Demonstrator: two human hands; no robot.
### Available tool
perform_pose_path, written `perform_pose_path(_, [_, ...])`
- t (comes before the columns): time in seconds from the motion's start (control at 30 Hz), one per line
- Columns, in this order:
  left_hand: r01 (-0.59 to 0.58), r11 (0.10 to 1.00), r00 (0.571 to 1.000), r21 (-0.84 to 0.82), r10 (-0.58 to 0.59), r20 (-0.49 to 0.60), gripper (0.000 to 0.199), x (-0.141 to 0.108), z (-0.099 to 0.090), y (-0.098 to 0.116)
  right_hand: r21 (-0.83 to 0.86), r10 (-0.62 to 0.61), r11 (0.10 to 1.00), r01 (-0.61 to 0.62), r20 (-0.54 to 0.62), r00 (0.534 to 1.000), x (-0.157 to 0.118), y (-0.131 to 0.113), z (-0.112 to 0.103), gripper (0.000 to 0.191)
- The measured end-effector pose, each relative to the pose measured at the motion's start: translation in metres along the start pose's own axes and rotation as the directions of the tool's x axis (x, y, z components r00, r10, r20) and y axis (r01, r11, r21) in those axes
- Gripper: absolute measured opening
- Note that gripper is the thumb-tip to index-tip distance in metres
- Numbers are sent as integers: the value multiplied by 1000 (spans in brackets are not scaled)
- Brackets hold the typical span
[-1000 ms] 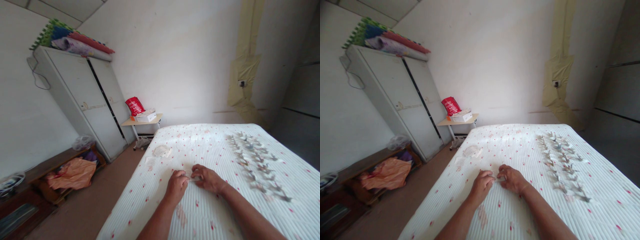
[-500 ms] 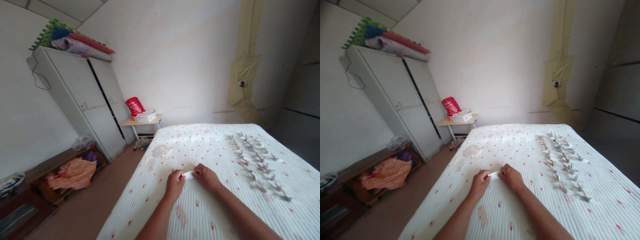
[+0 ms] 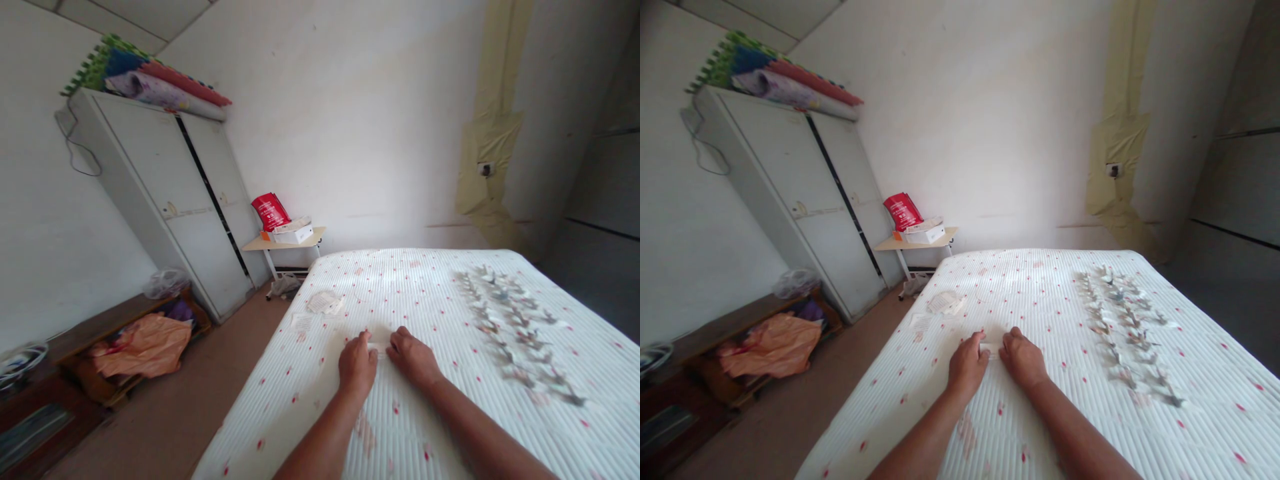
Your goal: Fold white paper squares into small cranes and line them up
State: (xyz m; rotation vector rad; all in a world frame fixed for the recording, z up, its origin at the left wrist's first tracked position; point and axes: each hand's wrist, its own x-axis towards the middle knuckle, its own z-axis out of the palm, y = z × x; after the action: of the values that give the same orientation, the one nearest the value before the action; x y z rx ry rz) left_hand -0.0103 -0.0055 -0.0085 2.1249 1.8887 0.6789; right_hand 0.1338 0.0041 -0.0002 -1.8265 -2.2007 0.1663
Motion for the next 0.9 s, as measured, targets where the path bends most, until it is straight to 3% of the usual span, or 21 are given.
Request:
perform_pose_path(0.27, [-11,991,1000,134,10,10,27,0,-1,4,-24,15,1000,-14,28,999,4,1,-1,21])
perform_pose_path(0.67, [14,989,998,146,-24,62,27,1,-4,7,-21,83,996,-82,55,995,6,-2,-3,18])
perform_pose_path(0.9, [-17,981,1000,191,14,17,22,-2,-1,4,-34,92,995,-91,38,995,6,0,-3,19])
